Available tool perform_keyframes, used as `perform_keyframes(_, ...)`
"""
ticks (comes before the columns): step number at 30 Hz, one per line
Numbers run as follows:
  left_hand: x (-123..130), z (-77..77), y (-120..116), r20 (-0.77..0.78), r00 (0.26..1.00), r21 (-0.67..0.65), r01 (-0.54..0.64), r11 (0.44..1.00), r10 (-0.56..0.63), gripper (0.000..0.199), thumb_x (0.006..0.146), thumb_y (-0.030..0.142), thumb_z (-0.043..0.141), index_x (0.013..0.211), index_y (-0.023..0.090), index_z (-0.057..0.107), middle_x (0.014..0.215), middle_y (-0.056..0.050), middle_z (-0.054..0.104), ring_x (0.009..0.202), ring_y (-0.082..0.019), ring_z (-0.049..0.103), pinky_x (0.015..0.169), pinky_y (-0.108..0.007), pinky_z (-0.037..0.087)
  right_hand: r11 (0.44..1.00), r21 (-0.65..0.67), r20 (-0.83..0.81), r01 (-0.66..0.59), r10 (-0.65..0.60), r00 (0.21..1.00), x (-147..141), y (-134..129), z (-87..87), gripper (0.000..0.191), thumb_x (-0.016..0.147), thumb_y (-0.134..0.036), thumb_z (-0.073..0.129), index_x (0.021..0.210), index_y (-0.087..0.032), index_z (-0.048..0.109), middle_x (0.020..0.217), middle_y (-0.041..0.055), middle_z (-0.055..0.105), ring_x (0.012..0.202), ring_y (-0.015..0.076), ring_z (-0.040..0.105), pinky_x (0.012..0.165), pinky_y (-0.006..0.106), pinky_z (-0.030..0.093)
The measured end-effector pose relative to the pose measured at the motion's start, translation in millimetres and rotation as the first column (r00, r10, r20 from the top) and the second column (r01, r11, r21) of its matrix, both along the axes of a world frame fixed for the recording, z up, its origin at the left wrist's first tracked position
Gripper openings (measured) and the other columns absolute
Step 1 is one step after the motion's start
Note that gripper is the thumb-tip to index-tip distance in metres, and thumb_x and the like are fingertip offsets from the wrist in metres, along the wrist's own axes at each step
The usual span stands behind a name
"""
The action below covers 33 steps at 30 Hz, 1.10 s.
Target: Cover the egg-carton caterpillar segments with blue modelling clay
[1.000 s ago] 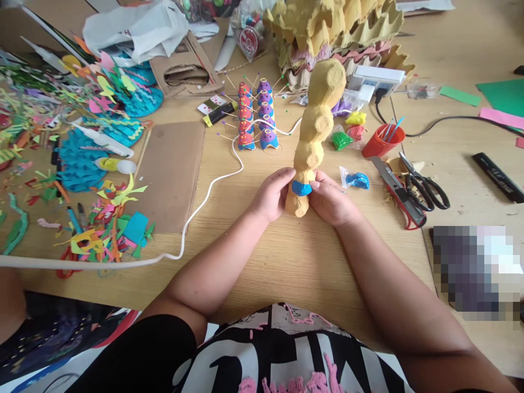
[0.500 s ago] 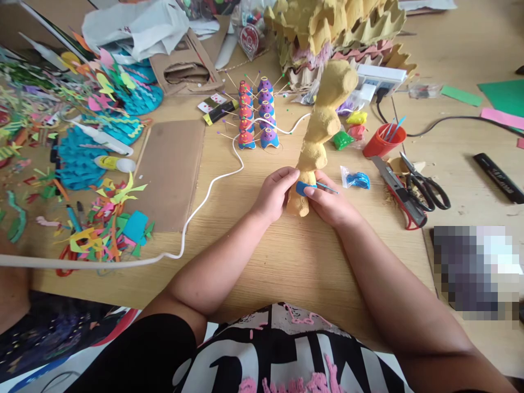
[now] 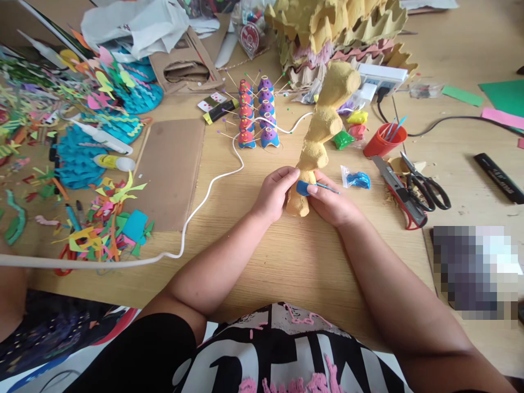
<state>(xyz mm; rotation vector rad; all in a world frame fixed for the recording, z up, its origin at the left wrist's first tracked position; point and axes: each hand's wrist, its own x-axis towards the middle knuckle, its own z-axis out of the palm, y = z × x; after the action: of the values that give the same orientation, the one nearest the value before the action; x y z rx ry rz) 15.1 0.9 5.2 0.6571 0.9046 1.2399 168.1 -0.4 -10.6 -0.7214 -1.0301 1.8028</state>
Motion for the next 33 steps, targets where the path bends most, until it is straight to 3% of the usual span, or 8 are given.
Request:
perform_keyframes(5, 0.6, -6.2, 0.7, 0.003, 1.000, 0.029, 0.012, 1.000, -0.012, 0.040, 0.086, 0.048, 0.095, 0.075, 0.021, 0.068, 0.069, 0.003, 0.072, 0.061, -0.011, 0.067, 0.061, -0.025, 0.051, 1.000, -0.027, -0.023, -0.016, 0.015, 1.000, 0.2, 3.1, 4.7, 0.046, 0.078, -0.064, 0.094, 0.100, -0.028, 0.074, 0.094, 0.0021, 0.081, 0.096, 0.0249, 0.076, 0.094, 0.041, 0.067)
perform_keyframes(11, -0.9, -4.8, -1.0, 0.021, 0.991, 0.015, 0.132, 0.991, -0.132, 0.044, 0.089, 0.065, 0.088, 0.089, 0.022, 0.077, 0.073, -0.001, 0.077, 0.079, -0.020, 0.080, 0.070, -0.029, 0.058, 0.998, -0.049, -0.036, 0.039, -0.041, 0.998, 0.8, 7.0, 3.6, 0.049, 0.077, -0.071, 0.090, 0.093, -0.029, 0.070, 0.097, 0.0042, 0.082, 0.109, 0.0303, 0.078, 0.097, 0.047, 0.068)
perform_keyframes(16, -2.4, -0.3, -0.9, 0.044, 0.984, 0.082, 0.170, 0.982, -0.174, 0.040, 0.078, 0.052, 0.101, 0.099, 0.023, 0.081, 0.082, -0.001, 0.082, 0.098, -0.022, 0.084, 0.088, -0.030, 0.062, 0.998, -0.043, -0.042, 0.053, -0.055, 0.998, 1.1, 7.1, 0.4, 0.053, 0.079, -0.077, 0.088, 0.096, -0.030, 0.069, 0.099, 0.0036, 0.081, 0.116, 0.0294, 0.078, 0.101, 0.047, 0.068)
perform_keyframes(22, -1.6, -1.8, 0.3, 0.002, 0.989, 0.133, 0.143, 0.981, -0.145, 0.041, 0.074, 0.048, 0.104, 0.098, 0.023, 0.082, 0.092, -0.002, 0.085, 0.099, -0.020, 0.083, 0.089, -0.029, 0.062, 1.000, -0.015, -0.033, 0.025, -0.026, 0.999, 1.0, 7.8, 2.9, 0.058, 0.084, -0.085, 0.078, 0.098, -0.029, 0.071, 0.099, 0.0060, 0.082, 0.122, 0.0315, 0.077, 0.099, 0.048, 0.068)
perform_keyframes(28, -0.3, -1.2, -0.8, 0.007, 0.988, 0.126, 0.150, 0.981, -0.152, 0.043, 0.073, 0.049, 0.105, 0.100, 0.023, 0.083, 0.087, -0.001, 0.083, 0.091, -0.017, 0.081, 0.087, -0.028, 0.062, 0.996, -0.065, -0.046, 0.059, -0.062, 0.997, 1.1, 10.9, 3.3, 0.048, 0.085, -0.074, 0.083, 0.097, -0.030, 0.070, 0.097, 0.0039, 0.082, 0.119, 0.0308, 0.079, 0.097, 0.047, 0.069)
perform_keyframes(33, -0.5, -0.7, -1.3, -0.014, 0.981, 0.141, 0.194, 0.971, -0.194, 0.048, 0.075, 0.061, 0.101, 0.094, 0.021, 0.081, 0.092, -0.005, 0.085, 0.105, -0.023, 0.083, 0.088, -0.029, 0.061, 0.994, -0.083, -0.056, 0.068, -0.073, 0.996, 2.0, 11.4, 1.6, 0.044, 0.087, -0.071, 0.082, 0.098, -0.030, 0.071, 0.099, 0.0038, 0.083, 0.122, 0.0303, 0.078, 0.101, 0.048, 0.069)
